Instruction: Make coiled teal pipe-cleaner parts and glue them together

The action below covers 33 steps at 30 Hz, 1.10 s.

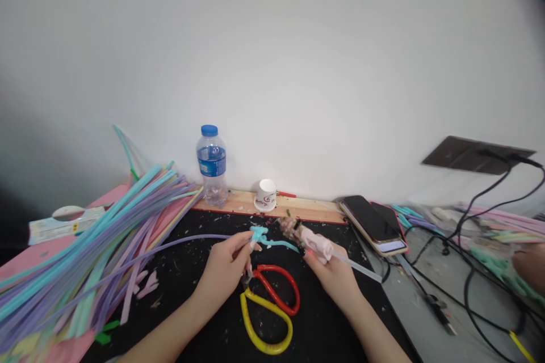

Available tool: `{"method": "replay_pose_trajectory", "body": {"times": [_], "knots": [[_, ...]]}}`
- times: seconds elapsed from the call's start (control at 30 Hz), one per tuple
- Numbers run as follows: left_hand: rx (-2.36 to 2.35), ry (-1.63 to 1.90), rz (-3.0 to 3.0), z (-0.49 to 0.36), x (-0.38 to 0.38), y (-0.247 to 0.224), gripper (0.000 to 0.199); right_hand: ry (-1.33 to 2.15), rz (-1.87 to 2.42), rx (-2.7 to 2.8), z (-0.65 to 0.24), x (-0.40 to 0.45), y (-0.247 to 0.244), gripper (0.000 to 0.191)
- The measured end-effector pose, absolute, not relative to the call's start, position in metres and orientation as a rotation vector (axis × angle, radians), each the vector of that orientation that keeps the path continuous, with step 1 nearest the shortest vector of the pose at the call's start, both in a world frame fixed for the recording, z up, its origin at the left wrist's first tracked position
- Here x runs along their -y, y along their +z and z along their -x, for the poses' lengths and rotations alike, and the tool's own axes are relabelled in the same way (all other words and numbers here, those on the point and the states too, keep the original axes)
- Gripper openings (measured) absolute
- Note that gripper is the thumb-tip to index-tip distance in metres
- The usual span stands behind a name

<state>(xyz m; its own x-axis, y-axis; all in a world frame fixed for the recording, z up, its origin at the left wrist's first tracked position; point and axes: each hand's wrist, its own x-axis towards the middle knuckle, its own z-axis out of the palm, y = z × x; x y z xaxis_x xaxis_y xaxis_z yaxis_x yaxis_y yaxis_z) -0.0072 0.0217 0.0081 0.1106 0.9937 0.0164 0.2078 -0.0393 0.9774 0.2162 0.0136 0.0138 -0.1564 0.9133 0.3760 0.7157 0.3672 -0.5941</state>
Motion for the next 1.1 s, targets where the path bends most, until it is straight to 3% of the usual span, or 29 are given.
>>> {"method": "replay_pose_trajectory", "body": {"times": [0.33,0.53,0.67,0.83,1.1], "knots": [[-1.065,0.966,-1.168,0.005,-0.023,0.017,0.031,0.090,1.867,1.903,-0.233,-0.026,0.000,0.038],[-0.969,0.931,-1.255,0.002,-0.020,0.011,0.028,-0.056,1.764,1.945,-0.222,-0.018,0.012,0.054],[-0.929,0.876,-1.316,-0.001,-0.016,0.008,0.027,0.326,1.262,2.188,-0.209,-0.005,0.028,0.040],[-0.974,0.822,-1.441,-0.001,-0.013,0.005,0.026,0.460,1.166,2.248,-0.197,0.004,0.021,0.005],[-1.037,0.787,-1.853,-0.002,-0.009,0.011,0.026,0.518,1.055,2.197,-0.192,0.005,0.018,0.019]]}}
